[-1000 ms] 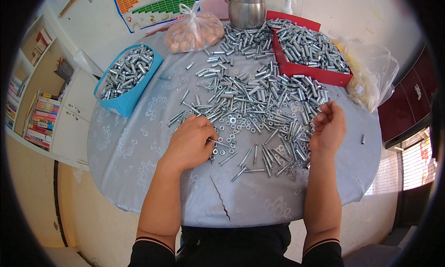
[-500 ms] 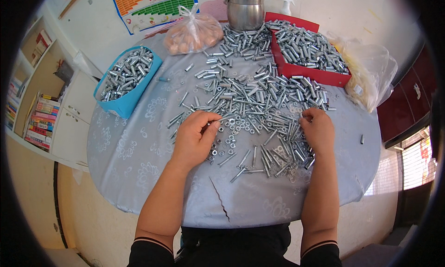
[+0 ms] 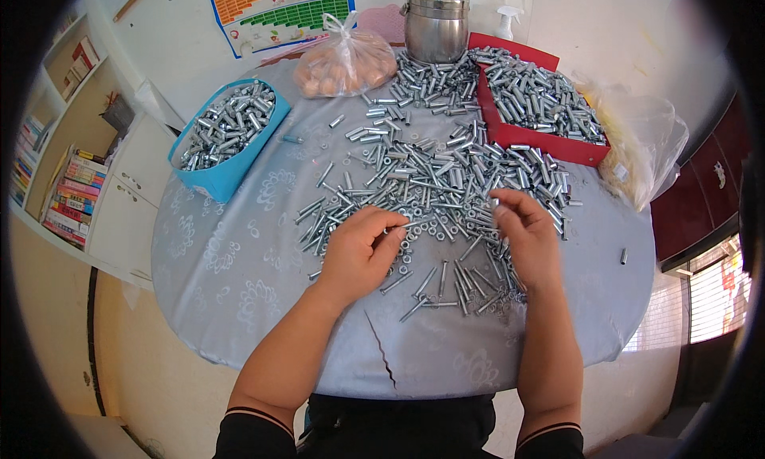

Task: The person repeatedly picks up bolts and washers from a table, threads the washers onto the bolts by hand, and places the assembled fasteners into a blue bin. The task continues throughout the clip with the same repetitive motion.

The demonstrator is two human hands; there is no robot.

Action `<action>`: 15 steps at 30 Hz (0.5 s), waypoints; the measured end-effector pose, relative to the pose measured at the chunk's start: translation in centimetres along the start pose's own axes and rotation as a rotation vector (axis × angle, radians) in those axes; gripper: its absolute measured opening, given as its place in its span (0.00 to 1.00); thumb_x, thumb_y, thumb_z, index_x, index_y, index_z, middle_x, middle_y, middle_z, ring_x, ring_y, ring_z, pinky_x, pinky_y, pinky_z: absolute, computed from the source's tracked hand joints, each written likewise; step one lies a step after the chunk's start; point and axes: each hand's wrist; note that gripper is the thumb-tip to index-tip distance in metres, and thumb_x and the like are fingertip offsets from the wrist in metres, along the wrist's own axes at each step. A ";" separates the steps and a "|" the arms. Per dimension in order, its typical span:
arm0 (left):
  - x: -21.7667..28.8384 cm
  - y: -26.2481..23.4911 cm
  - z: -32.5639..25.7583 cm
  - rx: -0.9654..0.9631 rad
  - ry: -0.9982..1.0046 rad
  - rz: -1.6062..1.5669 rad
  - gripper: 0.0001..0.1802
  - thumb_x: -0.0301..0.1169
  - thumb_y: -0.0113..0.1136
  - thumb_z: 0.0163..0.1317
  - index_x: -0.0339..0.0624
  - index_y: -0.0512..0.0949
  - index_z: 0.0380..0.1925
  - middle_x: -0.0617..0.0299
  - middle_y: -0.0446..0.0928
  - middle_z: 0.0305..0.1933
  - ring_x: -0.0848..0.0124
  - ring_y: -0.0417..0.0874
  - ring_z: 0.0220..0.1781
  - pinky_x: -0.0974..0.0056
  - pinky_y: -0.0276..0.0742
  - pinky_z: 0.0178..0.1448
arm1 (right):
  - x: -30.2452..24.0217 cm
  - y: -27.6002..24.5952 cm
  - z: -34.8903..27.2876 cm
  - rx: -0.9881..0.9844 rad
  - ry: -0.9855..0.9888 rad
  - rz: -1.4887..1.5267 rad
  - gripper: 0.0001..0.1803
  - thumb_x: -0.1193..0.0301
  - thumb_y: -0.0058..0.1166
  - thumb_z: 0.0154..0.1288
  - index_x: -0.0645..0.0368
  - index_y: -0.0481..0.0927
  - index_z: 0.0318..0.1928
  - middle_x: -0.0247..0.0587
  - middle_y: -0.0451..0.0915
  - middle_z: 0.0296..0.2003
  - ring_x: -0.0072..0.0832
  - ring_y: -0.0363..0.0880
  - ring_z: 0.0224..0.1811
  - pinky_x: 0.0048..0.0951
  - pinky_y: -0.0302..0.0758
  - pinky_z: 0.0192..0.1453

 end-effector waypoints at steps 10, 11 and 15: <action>0.2 0.2 0.0 0.005 0.018 0.008 0.08 0.23 0.60 0.59 0.35 0.82 0.39 0.59 0.78 0.32 0.69 0.78 0.30 0.67 0.73 0.36 | 0.9 2.4 -1.1 -0.138 0.071 0.253 0.08 0.79 0.56 0.64 0.64 0.78 0.44 0.33 0.81 0.31 0.17 0.75 0.28 0.19 0.73 0.32; 0.2 0.2 0.0 0.001 0.024 0.008 0.08 0.23 0.60 0.59 0.36 0.82 0.39 0.59 0.78 0.32 0.69 0.78 0.30 0.67 0.72 0.35 | 0.9 2.5 -1.1 -0.151 0.076 0.265 0.08 0.79 0.56 0.64 0.64 0.78 0.44 0.34 0.81 0.31 0.17 0.76 0.28 0.19 0.73 0.32; 0.1 0.4 0.0 -0.006 0.063 0.010 0.08 0.23 0.61 0.58 0.36 0.82 0.39 0.58 0.79 0.33 0.69 0.79 0.29 0.67 0.73 0.35 | 1.0 2.7 -1.4 -0.206 0.086 0.237 0.10 0.79 0.57 0.64 0.64 0.78 0.46 0.35 0.82 0.33 0.17 0.77 0.30 0.19 0.74 0.34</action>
Point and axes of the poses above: each hand's wrist, its own z-axis towards the middle knuckle, its own y-axis out of the palm, x = y × z
